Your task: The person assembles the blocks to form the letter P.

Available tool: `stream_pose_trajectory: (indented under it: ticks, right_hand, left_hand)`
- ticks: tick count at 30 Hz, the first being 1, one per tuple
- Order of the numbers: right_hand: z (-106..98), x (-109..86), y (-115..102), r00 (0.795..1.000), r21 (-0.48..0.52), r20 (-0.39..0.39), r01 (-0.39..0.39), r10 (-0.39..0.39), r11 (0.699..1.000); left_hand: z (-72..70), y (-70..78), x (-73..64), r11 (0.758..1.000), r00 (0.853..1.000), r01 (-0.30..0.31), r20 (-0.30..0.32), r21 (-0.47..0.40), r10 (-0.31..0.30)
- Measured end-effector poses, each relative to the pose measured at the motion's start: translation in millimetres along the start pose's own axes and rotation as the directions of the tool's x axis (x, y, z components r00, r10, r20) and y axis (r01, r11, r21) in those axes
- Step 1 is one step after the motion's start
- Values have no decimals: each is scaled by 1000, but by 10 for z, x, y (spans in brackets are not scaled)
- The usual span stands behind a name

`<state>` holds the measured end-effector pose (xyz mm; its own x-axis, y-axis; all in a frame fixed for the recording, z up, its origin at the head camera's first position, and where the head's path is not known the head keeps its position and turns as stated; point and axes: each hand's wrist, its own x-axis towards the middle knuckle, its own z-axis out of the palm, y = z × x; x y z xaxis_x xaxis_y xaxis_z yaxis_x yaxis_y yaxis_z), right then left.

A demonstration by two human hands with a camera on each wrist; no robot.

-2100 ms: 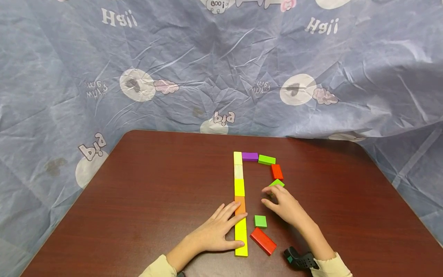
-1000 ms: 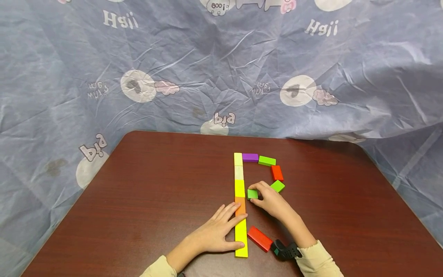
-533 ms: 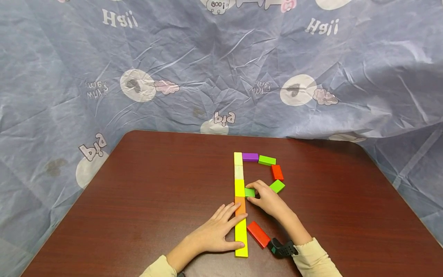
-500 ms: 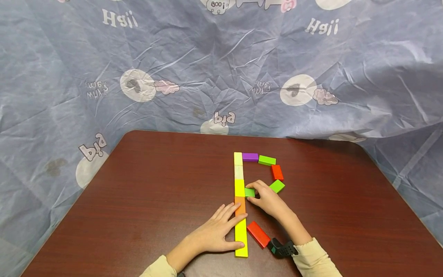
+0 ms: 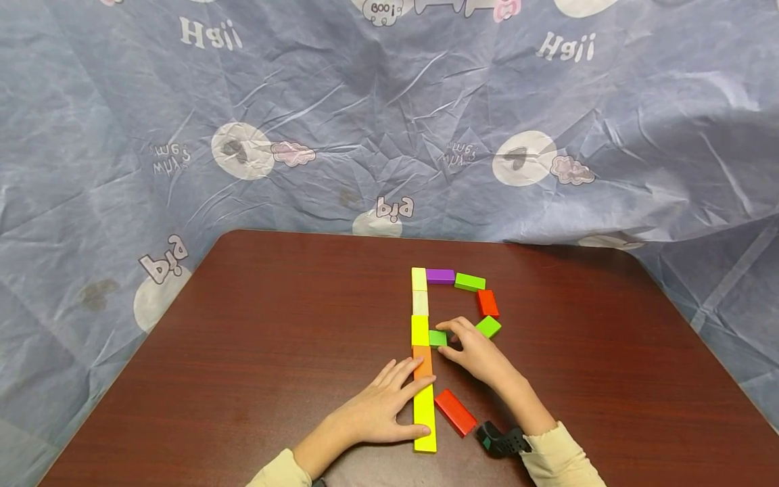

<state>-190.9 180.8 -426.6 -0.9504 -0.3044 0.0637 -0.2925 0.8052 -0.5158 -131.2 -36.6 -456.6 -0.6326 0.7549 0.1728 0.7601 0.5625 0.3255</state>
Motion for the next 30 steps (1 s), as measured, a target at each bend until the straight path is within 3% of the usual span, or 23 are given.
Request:
stream_pose_trajectory:
  ticks: [12, 22, 30]
  right_hand:
    - [-57, -310, 94, 1000, -15, -25, -1, 1, 1000]
    - [33, -138, 73, 994, 21, -89, 57, -55, 998]
    - [55, -84, 84, 993, 46, -79, 90, -86, 995]
  left_hand:
    - [-7, 13, 12, 999, 999, 30, 24, -41, -29]
    - [4, -14, 9, 999, 1000, 13, 19, -46, -12]
    - [-2, -11, 3, 999, 1000, 7, 18, -40, -6]
